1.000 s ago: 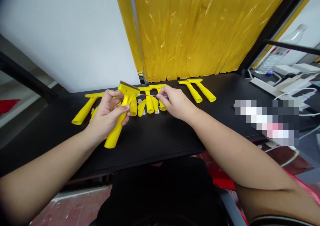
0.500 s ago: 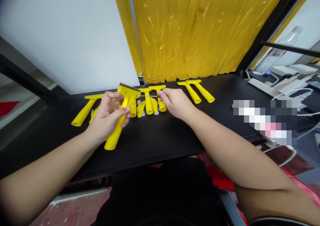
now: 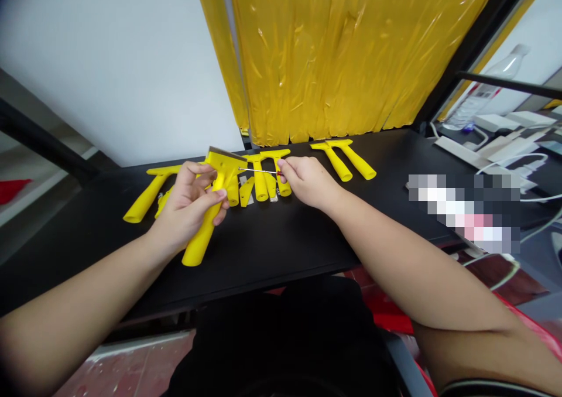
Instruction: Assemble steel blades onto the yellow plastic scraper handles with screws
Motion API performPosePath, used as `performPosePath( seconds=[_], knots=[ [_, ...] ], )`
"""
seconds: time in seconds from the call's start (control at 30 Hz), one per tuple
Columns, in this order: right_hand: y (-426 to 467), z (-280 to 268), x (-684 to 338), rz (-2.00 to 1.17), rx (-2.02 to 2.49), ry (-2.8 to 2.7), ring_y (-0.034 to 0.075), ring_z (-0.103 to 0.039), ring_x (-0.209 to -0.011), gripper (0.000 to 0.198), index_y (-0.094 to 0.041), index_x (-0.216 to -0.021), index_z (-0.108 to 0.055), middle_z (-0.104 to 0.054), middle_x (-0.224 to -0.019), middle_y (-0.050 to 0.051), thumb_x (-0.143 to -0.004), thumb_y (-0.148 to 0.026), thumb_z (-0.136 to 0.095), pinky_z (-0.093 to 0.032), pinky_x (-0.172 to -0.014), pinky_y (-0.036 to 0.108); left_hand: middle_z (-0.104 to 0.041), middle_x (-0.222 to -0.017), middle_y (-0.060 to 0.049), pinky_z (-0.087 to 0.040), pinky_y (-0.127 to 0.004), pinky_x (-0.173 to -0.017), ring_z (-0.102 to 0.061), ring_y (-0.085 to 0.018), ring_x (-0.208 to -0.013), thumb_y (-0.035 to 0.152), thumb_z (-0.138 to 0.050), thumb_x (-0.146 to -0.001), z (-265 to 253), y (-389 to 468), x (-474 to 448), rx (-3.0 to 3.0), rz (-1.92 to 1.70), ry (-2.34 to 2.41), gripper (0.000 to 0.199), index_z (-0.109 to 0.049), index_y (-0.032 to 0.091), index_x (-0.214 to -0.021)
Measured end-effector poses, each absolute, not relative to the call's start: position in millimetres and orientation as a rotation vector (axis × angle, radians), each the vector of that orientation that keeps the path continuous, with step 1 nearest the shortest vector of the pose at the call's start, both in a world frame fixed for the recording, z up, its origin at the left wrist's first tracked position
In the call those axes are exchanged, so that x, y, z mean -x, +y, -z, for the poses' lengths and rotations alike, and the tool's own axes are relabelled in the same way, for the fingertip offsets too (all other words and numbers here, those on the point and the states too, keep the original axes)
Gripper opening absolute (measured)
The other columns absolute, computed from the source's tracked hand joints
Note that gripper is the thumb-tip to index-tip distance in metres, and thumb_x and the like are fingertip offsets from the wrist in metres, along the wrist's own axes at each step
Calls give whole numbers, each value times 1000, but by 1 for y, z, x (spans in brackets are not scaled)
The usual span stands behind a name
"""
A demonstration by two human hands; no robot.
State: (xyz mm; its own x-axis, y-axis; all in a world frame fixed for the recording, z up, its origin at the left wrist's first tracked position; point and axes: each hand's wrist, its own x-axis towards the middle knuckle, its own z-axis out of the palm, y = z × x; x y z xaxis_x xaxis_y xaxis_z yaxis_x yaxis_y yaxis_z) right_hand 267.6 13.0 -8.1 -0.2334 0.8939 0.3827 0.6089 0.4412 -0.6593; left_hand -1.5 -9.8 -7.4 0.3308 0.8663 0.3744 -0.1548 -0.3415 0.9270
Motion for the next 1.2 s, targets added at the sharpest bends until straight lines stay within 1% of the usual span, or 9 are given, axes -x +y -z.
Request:
performPosePath(
  seconds=[0.1,0.17,0.3,0.5,0.7,0.9,1.03,1.13,1.2],
  knots=[
    [8,8,-268,-523,1176,-2027,17,-50,-63,16,-23,-104,-58,-59,-71,-3,-104,-39,-61,-38,-65,33,-53,-115,0,-51,-16,-40,-66,-6,-65,19,-77,-88,6,-10,2,-1531,-1235,698,42,-42,27,-109],
    [5,7,-267,-479,1131,-2049,17,-50,-63,18,-24,-110,-54,-61,-77,-3,-99,-32,-66,-39,-65,32,-53,-115,1,-51,-16,-41,-65,-5,-63,18,-77,-88,5,-9,3,-1515,-1241,716,41,-42,27,-109],
    [5,4,-265,-342,1152,-1947,18,-55,-70,13,-23,-95,-59,-66,-82,2,-101,-34,-62,-40,-69,33,-54,-115,1,-50,-16,-40,-66,-6,-65,20,-77,-89,7,-7,2,-1531,-1249,692,42,-41,27,-110],
    [9,7,-264,-491,1229,-1912,17,-52,-65,50,-22,-72,-55,-58,-67,1,-111,-51,-43,-38,-69,34,-50,-123,0,-50,-15,-39,-66,-5,-68,19,-77,-89,8,-11,1,-1606,-1266,607,41,-42,27,-108],
    [3,6,-265,-510,1157,-1963,16,-46,-61,17,-26,-103,-53,-56,-72,-4,-98,-34,-68,-37,-62,32,-53,-116,2,-51,-14,-41,-67,-5,-65,20,-79,-88,2,-10,4,-1562,-1241,637,44,-42,28,-110],
    [2,-2,-264,-222,1097,-1969,18,-52,-69,24,-22,-85,-61,-63,-78,3,-104,-37,-59,-39,-69,34,-55,-109,3,-51,-15,-41,-66,-6,-64,21,-78,-90,3,-8,5,-1571,-1222,635,42,-41,28,-108],
    [6,2,-263,-550,1146,-1876,15,-41,-58,48,-23,-71,-55,-46,-60,-2,-107,-55,-52,-32,-60,32,-54,-109,2,-50,-15,-39,-65,-7,-64,21,-77,-90,5,-10,2,-1631,-1247,615,39,-42,27,-107],
    [9,7,-261,-1025,1121,-1747,13,-27,-50,56,-25,-72,-49,-31,-55,-7,-103,-72,-50,-25,-52,30,-52,-102,3,-50,-14,-39,-64,-7,-63,19,-78,-88,5,-12,1,-1646,-1282,602,41,-42,28,-107],
    [9,8,-259,-1083,1113,-1723,13,-27,-51,57,-26,-72,-46,-30,-56,-7,-104,-73,-47,-25,-51,30,-53,-104,3,-50,-14,-39,-64,-7,-64,18,-79,-87,4,-12,0,-1651,-1293,607,43,-43,28,-107]
  ],
)
